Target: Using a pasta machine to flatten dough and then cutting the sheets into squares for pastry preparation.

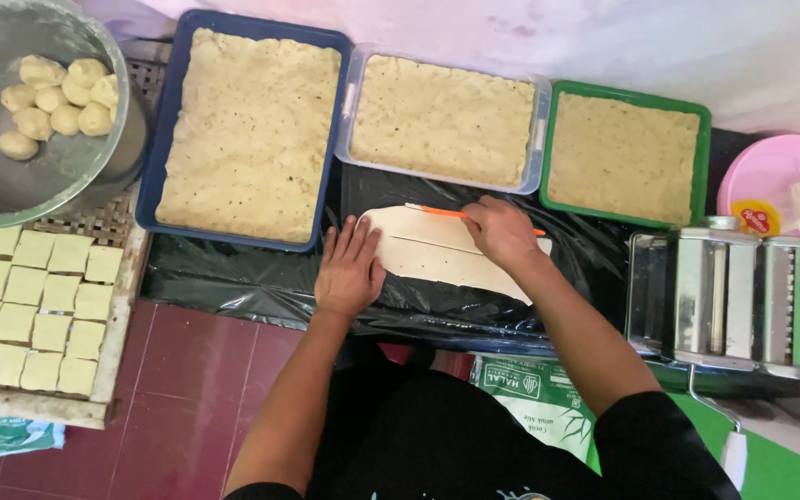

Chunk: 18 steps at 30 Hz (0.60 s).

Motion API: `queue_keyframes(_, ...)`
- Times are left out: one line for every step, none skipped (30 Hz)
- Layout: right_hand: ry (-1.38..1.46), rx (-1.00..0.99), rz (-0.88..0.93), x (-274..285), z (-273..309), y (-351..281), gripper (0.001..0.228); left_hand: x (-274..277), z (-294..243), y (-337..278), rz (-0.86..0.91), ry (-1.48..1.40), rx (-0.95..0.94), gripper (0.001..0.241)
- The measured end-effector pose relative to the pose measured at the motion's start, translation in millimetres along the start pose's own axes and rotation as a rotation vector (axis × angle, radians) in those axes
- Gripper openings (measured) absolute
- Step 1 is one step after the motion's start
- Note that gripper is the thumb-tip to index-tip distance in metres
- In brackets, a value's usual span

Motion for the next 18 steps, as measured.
queue_keyframes(-0.002,-0.004,-0.001,3.6,-1.5,-1.4,0.014,-0.5,-0.2,0.0,-0.001,-0.004,-0.003,0.052)
queue_keyframes(-0.024,0.001,-0.005,7.2,-1.8,-2.8,0.014,-0.4,0.3,-0.3,-0.005,-0.003,-0.001,0.051)
queue_keyframes(-0.045,0.006,-0.010,10.8,-2.0,-4.1,0.014,-0.3,0.8,-0.6,-0.009,-0.002,0.000,0.051)
queue_keyframes(-0.047,0.001,-0.010,11.5,-4.8,-6.4,0.014,0.3,0.5,-0.6,-0.009,-0.006,-0.003,0.051)
queue_keyframes(-0.028,0.012,-0.021,13.2,-5.9,-8.8,0.013,1.1,0.3,-0.6,-0.011,-0.006,-0.005,0.052)
queue_keyframes(-0.010,0.024,-0.033,15.4,-7.3,-10.5,0.012,1.7,0.1,-0.1,-0.014,-0.006,-0.006,0.052)
queue_keyframes(-0.012,0.020,-0.034,14.3,-12.7,-12.1,0.012,1.2,-0.3,0.1,-0.015,-0.009,-0.009,0.052)
queue_keyframes(-0.017,0.008,-0.011,10.4,-18.3,-13.5,0.013,0.7,0.2,0.0,-0.013,-0.011,-0.006,0.052)
queue_keyframes(-0.021,-0.003,0.012,6.5,-24.0,-15.2,0.015,0.2,0.7,-0.2,-0.010,-0.013,-0.003,0.052)
queue_keyframes(-0.022,-0.006,0.011,7.5,-26.2,-16.3,0.015,0.8,0.3,-0.1,-0.011,-0.016,-0.006,0.052)
queue_keyframes(-0.023,-0.009,0.014,8.1,-28.4,-17.5,0.015,0.8,0.2,0.1,-0.007,-0.015,-0.004,0.052)
queue_keyframes(-0.024,-0.013,0.018,8.7,-30.8,-18.9,0.015,0.9,0.0,0.4,-0.002,-0.015,-0.003,0.051)
queue_keyframes(-0.024,-0.017,0.017,7.3,-34.1,-20.8,0.015,0.3,0.3,-0.4,-0.002,-0.017,-0.006,0.051)
queue_keyframes(-0.030,-0.021,0.003,7.6,-37.9,-22.5,0.015,-1.1,0.6,-0.6,0.002,-0.017,-0.006,0.051)
queue_keyframes(-0.035,-0.026,-0.011,7.9,-41.8,-24.2,0.015,-2.4,1.0,-0.9,0.006,-0.017,-0.006,0.051)
queue_keyframes(-0.037,-0.030,-0.012,9.3,-44.4,-25.7,0.015,-2.4,0.9,-0.9,0.005,-0.021,-0.009,0.051)
queue_keyframes(-0.050,-0.017,-0.019,11.0,-45.3,-27.1,0.015,-2.8,1.2,-1.0,0.009,-0.019,-0.010,0.051)
queue_keyframes(-0.062,-0.003,-0.024,12.3,-45.9,-28.4,0.016,-3.1,1.7,-1.4,0.013,-0.017,-0.010,0.052)
Point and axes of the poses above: each hand's wrist, its own y-axis towards the middle knuckle, its own x-axis out of the back of the hand, z = x × y, the point moved 10 cm from there along y, towards the middle knuckle, and after that the axes turned 1 degree about x, right-handed, at the moved point
